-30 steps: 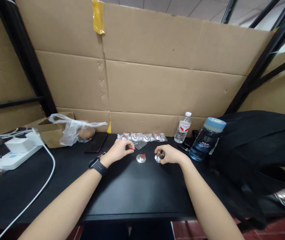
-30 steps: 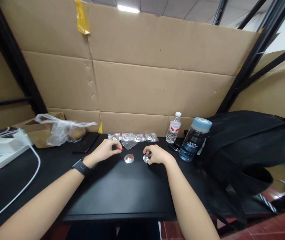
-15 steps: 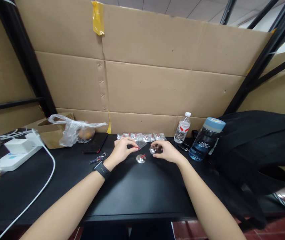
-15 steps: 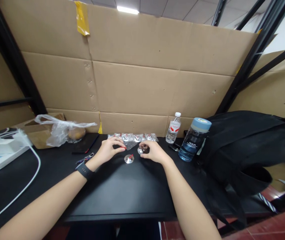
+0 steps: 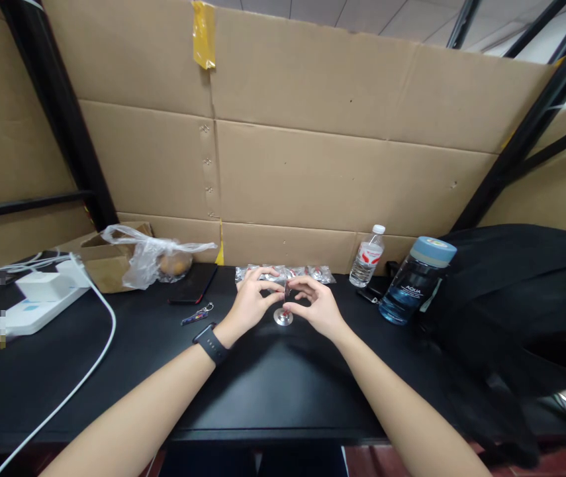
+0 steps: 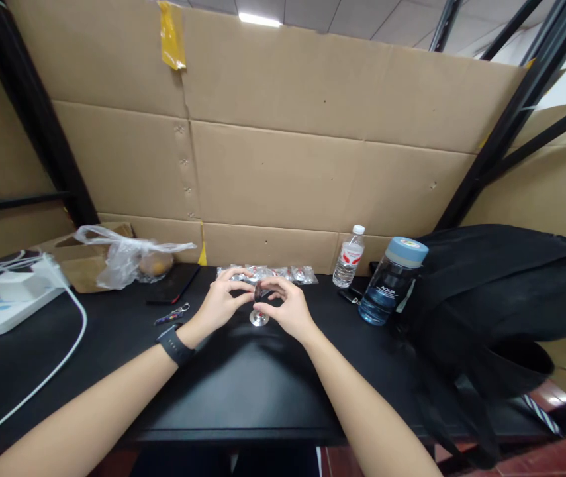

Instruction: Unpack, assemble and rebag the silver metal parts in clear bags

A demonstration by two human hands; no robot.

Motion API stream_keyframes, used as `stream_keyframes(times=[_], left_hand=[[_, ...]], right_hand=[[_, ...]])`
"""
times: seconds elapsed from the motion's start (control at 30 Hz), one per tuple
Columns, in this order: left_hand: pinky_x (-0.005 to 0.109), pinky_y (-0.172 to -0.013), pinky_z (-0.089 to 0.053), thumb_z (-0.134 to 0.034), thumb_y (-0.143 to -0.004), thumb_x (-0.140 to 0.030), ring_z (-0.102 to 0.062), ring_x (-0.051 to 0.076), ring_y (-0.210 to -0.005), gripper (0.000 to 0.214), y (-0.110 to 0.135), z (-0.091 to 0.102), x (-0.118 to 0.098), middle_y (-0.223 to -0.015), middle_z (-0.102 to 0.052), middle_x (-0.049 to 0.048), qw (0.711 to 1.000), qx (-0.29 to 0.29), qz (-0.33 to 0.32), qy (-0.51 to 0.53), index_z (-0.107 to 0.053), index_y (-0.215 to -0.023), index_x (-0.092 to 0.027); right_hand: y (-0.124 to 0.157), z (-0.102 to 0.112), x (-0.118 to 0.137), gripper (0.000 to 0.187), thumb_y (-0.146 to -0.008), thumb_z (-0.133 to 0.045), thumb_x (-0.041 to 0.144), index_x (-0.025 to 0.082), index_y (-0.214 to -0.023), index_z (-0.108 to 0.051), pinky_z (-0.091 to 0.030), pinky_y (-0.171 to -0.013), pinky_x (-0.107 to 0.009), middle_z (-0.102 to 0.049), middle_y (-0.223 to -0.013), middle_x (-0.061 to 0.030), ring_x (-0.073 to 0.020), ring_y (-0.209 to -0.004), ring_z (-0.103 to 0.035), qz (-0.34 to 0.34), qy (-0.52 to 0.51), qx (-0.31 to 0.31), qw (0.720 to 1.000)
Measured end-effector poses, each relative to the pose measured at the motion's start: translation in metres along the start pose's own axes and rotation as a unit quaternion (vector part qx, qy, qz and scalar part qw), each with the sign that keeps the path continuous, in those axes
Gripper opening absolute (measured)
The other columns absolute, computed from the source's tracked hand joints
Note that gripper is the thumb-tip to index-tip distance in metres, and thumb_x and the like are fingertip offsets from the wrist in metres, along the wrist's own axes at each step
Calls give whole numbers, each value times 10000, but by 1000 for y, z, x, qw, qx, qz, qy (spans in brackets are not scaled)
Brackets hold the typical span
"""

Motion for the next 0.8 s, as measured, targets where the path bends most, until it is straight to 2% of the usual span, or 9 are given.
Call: stream_keyframes(times=[0.2,0.37,0.47,0.53,0.63,0.8], left_hand=[[476,-1018,-369,-751,-832,-306,-499,265,-1188,53,5,4,-8,-1202,-614,16,997,-32,11,-65,-796,-830,-333],[466,-978,-339,-753,-834,-286,-464,271,-1200,64,7,5,-20,-1183,-624,21,990,-47,-33,-125,-790,-809,-332],[465,-975,-323,-747,-840,-305,-458,276,-1200,59,7,6,-22,-1180,-625,25,988,-52,-41,-141,-790,-808,-330],[469,-979,-318,-739,-845,-321,-453,283,-1200,58,7,7,-21,-1185,-621,29,987,-54,-36,-146,-790,-820,-328],[474,-983,-312,-728,-853,-336,-449,291,-1203,68,7,6,-18,-1190,-620,36,987,-48,-29,-150,-791,-831,-324],[492,-1004,-294,-709,-867,-355,-431,304,-1218,97,8,-1,-18,-1201,-624,55,987,-22,-35,-153,-797,-847,-320]], right_hand=[[1,-1,-4,390,-657,-879,303,212,-960,-653,-559,-832,-337,-685,-1154,-82,-249,-1039,-694,-14,-26,2,1000],[1,0,-10,375,-650,-883,326,203,-931,-668,-564,-800,-327,-685,-1127,-78,-233,-973,-709,-23,-33,3,999],[0,1,-7,395,-655,-886,341,211,-985,-710,-571,-765,-317,-655,-1186,-90,-236,-998,-691,-11,-19,31,999],[-1,3,-2,344,-722,-843,374,223,-1014,-742,-574,-781,-327,-626,-1229,-97,-242,-1049,-664,2,7,50,999],[-2,8,2,232,-871,-697,423,234,-982,-770,-568,-845,-359,-635,-1174,-94,-234,-1060,-646,7,42,48,998],[-2,8,-3,232,-870,-688,442,220,-900,-749,-578,-808,-372,-644,-1120,-95,-229,-967,-656,-3,73,33,997]])
Point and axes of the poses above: each hand's wrist, its own y-axis away from the middle knuckle, its own z-axis out of the back of the hand, x = y × z, the point moved 7 cm from there along -y, towards the middle knuckle
